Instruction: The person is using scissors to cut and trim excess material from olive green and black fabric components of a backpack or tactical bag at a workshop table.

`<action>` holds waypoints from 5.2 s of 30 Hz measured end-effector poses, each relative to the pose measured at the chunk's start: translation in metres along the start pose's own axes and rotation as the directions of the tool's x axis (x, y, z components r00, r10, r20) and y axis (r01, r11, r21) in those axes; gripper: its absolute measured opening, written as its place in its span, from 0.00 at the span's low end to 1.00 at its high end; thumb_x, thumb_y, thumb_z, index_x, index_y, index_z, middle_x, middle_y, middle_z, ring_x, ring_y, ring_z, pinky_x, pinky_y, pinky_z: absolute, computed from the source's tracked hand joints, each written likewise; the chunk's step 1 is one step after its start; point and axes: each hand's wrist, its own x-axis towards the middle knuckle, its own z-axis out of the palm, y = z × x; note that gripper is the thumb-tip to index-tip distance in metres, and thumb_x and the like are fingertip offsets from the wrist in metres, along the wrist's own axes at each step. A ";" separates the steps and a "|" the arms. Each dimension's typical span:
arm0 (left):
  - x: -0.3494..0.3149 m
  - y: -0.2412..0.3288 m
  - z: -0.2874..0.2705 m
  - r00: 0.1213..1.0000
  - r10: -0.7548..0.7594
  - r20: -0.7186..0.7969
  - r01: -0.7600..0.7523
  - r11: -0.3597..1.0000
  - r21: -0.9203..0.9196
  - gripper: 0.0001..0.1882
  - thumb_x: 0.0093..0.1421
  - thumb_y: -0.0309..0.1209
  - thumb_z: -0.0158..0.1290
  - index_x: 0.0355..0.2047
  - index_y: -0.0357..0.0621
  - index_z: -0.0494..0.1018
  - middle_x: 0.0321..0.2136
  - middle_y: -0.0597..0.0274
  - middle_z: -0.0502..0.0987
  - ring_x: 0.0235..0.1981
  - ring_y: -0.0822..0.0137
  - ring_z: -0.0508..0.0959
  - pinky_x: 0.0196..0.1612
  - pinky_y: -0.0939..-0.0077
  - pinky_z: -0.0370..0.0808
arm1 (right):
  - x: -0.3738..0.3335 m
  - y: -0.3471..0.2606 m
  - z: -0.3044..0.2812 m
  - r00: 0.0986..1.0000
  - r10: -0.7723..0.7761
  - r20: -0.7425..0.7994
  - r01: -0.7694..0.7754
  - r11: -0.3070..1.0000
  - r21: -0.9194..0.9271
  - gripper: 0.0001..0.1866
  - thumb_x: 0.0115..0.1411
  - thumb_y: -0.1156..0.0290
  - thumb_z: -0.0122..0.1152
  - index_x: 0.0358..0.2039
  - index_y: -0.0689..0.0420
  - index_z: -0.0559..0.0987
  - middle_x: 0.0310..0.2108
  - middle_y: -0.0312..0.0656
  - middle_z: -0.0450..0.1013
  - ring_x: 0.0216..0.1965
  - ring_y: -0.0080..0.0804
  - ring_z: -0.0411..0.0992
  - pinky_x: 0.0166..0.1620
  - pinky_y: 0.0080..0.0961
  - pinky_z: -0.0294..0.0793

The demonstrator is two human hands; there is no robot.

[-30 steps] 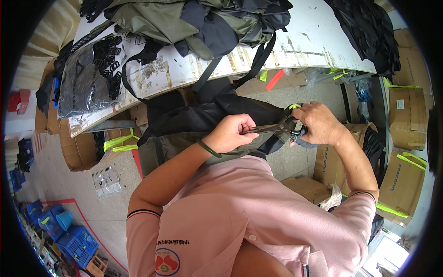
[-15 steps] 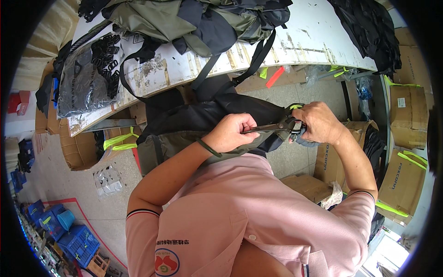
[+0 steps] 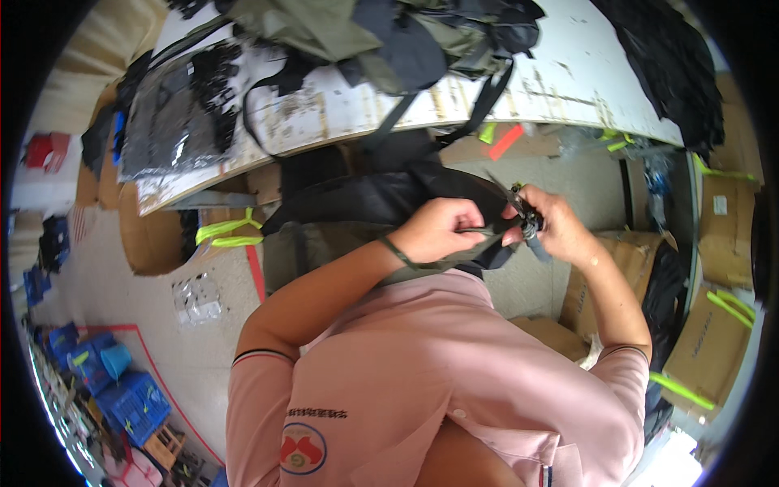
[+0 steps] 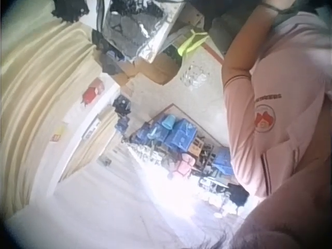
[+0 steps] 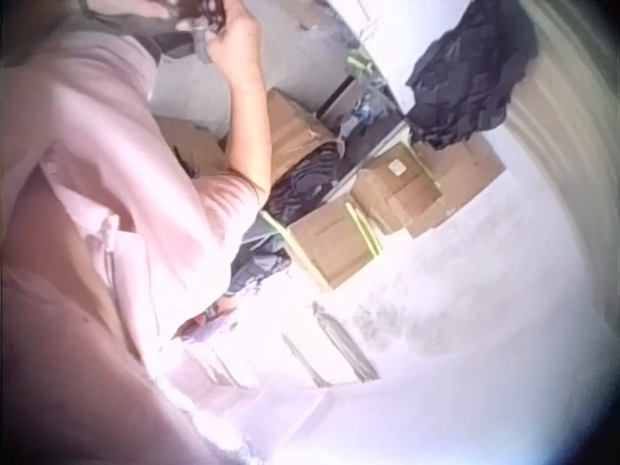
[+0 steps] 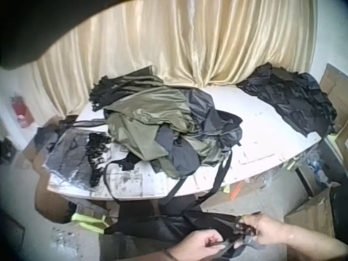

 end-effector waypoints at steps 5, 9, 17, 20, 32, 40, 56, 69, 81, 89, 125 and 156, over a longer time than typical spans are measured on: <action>-0.024 0.027 -0.052 0.959 0.275 0.063 -0.272 0.842 0.466 0.10 0.51 0.30 0.60 0.30 0.39 0.72 0.26 0.63 0.74 0.27 0.71 0.73 0.31 0.76 0.70 | 0.015 -0.001 0.032 0.989 0.016 0.145 -0.040 0.985 0.165 0.15 0.45 0.80 0.69 0.31 0.60 0.72 0.26 0.37 0.70 0.30 0.23 0.66 0.36 0.21 0.68; -0.094 0.045 -0.143 0.999 0.037 -0.033 -0.002 0.695 0.719 0.15 0.51 0.39 0.61 0.30 0.41 0.74 0.28 0.59 0.75 0.29 0.65 0.74 0.32 0.71 0.70 | 0.016 0.026 0.025 0.990 0.110 0.086 -0.127 0.968 0.215 0.15 0.47 0.80 0.69 0.26 0.56 0.68 0.23 0.28 0.65 0.26 0.15 0.61 0.29 0.17 0.63; -0.170 0.041 -0.164 0.944 -0.206 -0.260 0.293 0.883 0.366 0.14 0.49 0.30 0.64 0.31 0.41 0.70 0.25 0.72 0.69 0.28 0.81 0.66 0.31 0.84 0.65 | 0.030 0.042 0.025 0.979 0.174 0.110 -0.182 0.980 0.074 0.15 0.46 0.75 0.71 0.28 0.58 0.70 0.22 0.36 0.68 0.25 0.24 0.63 0.31 0.23 0.67; -0.173 0.039 -0.152 0.949 -0.146 -0.281 0.199 0.965 0.170 0.12 0.51 0.27 0.62 0.32 0.42 0.71 0.26 0.74 0.70 0.29 0.81 0.68 0.33 0.86 0.66 | 0.044 0.020 0.028 0.998 0.020 0.064 -0.009 0.984 -0.175 0.18 0.44 0.67 0.73 0.28 0.58 0.71 0.22 0.43 0.70 0.23 0.38 0.68 0.31 0.29 0.70; -0.177 0.045 -0.125 0.931 0.046 -0.361 -0.089 0.991 -0.104 0.14 0.52 0.18 0.57 0.38 0.41 0.68 0.34 0.70 0.70 0.37 0.81 0.70 0.43 0.85 0.67 | 0.107 -0.077 0.074 0.877 -0.309 0.369 0.456 0.776 -0.436 0.32 0.35 0.46 0.72 0.27 0.60 0.71 0.21 0.45 0.70 0.28 0.48 0.71 0.31 0.39 0.67; -0.175 0.038 -0.124 0.922 0.068 -0.381 -0.125 0.984 -0.128 0.15 0.52 0.17 0.56 0.38 0.42 0.67 0.34 0.70 0.69 0.37 0.80 0.69 0.42 0.85 0.67 | 0.114 -0.085 0.086 0.854 -0.351 0.384 0.497 0.767 -0.406 0.32 0.35 0.47 0.73 0.29 0.61 0.71 0.21 0.47 0.69 0.28 0.50 0.71 0.31 0.40 0.67; -0.178 0.046 -0.121 0.929 0.038 -0.369 -0.038 0.999 0.007 0.14 0.53 0.19 0.58 0.38 0.42 0.69 0.33 0.71 0.71 0.35 0.82 0.70 0.41 0.85 0.68 | 0.111 -0.085 0.095 0.852 -0.352 0.388 0.501 0.764 -0.406 0.29 0.39 0.46 0.70 0.25 0.60 0.72 0.20 0.48 0.71 0.27 0.48 0.73 0.32 0.38 0.71; -0.184 0.056 -0.117 0.900 0.053 -0.434 0.079 0.956 0.282 0.11 0.49 0.28 0.63 0.28 0.43 0.71 0.24 0.73 0.69 0.25 0.82 0.63 0.29 0.84 0.62 | 0.107 -0.080 0.096 0.903 -0.331 0.273 0.422 0.802 -0.423 0.21 0.39 0.56 0.72 0.24 0.56 0.72 0.18 0.45 0.71 0.24 0.47 0.73 0.29 0.37 0.70; -0.184 0.081 -0.128 0.846 0.129 -0.517 0.139 0.883 0.447 0.14 0.48 0.27 0.63 0.26 0.44 0.66 0.21 0.71 0.65 0.23 0.78 0.63 0.27 0.81 0.62 | 0.065 -0.031 0.052 0.993 0.114 0.032 -0.098 0.940 -0.328 0.21 0.42 0.69 0.74 0.33 0.60 0.72 0.26 0.49 0.73 0.27 0.47 0.71 0.34 0.32 0.70; -0.193 0.090 -0.154 0.851 0.284 -0.442 0.203 0.597 0.776 0.18 0.43 0.31 0.66 0.27 0.42 0.67 0.23 0.62 0.70 0.26 0.61 0.71 0.30 0.71 0.68 | 0.020 0.071 0.066 0.989 0.128 -0.079 -0.132 0.990 -0.056 0.20 0.42 0.76 0.71 0.33 0.60 0.70 0.24 0.45 0.72 0.25 0.37 0.71 0.34 0.28 0.71; -0.173 0.102 -0.258 0.804 0.081 -0.589 0.299 0.800 0.520 0.07 0.58 0.25 0.55 0.29 0.45 0.66 0.19 0.80 0.62 0.21 0.86 0.59 0.24 0.89 0.56 | 0.071 0.028 0.007 0.940 -0.038 -0.340 0.062 0.996 0.058 0.11 0.48 0.79 0.65 0.30 0.60 0.70 0.24 0.37 0.69 0.29 0.22 0.66 0.37 0.22 0.68; -0.204 0.141 -0.176 0.940 0.111 -0.323 -0.083 0.992 0.098 0.14 0.56 0.16 0.50 0.43 0.40 0.69 0.38 0.68 0.73 0.41 0.79 0.72 0.47 0.83 0.68 | 0.178 -0.127 0.096 0.882 -0.390 0.265 0.160 0.777 0.609 0.12 0.54 0.79 0.64 0.33 0.56 0.69 0.33 0.35 0.72 0.32 0.18 0.69 0.31 0.16 0.70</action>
